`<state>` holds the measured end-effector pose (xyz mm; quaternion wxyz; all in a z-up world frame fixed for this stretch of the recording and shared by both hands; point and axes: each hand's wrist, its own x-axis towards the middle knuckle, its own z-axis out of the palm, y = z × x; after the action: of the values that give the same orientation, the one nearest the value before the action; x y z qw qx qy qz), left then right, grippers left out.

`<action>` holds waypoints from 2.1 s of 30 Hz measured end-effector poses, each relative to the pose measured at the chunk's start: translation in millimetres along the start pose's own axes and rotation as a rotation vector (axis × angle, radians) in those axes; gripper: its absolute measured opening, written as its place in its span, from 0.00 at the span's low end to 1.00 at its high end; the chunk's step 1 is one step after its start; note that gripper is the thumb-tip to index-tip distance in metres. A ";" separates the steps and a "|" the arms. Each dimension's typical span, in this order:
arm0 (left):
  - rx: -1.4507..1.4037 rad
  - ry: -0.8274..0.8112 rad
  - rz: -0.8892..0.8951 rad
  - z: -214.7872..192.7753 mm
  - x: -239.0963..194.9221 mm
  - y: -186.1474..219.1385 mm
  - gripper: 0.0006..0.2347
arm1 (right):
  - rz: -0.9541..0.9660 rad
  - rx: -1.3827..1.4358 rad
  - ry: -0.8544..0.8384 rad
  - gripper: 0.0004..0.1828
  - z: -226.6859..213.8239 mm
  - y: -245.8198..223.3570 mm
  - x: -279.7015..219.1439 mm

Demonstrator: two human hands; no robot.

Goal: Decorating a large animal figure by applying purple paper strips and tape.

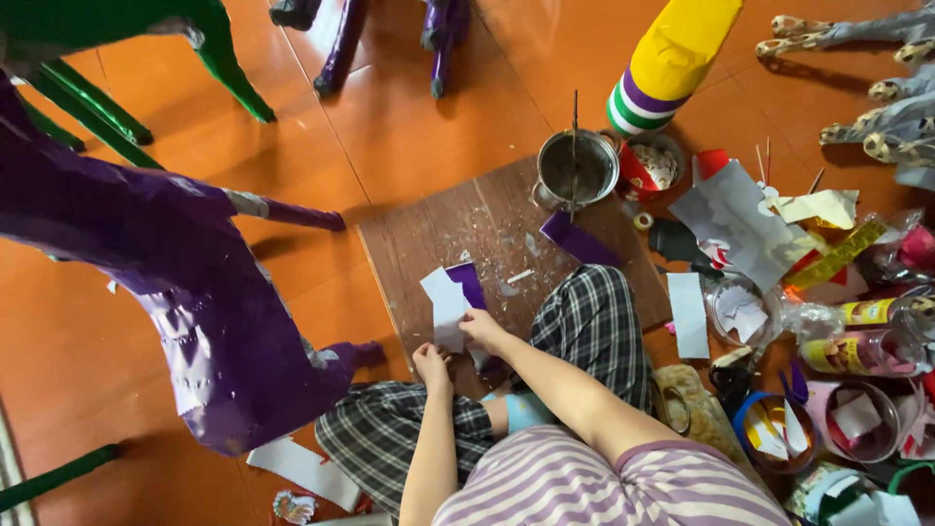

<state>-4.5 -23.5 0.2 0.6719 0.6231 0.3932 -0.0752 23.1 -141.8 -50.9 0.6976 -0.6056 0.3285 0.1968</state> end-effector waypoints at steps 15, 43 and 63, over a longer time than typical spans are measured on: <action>0.613 -0.196 0.500 -2.2 -44.6 33.9 0.10 | -0.317 0.099 -0.245 0.12 -67.9 -163.3 -121.9; 0.467 -0.204 0.246 -9.3 -52.0 36.3 0.10 | -0.943 -1.436 0.013 0.07 -85.0 -14.1 -25.3; -0.309 -0.518 -0.301 -3.4 -33.1 33.5 0.24 | -0.972 -1.367 0.122 0.24 -19.5 -47.0 -120.9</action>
<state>-8.6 -26.2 47.1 0.8173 0.4092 0.3036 -0.2689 -35.0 -154.8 66.0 0.1653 -0.9785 -0.1231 -0.0030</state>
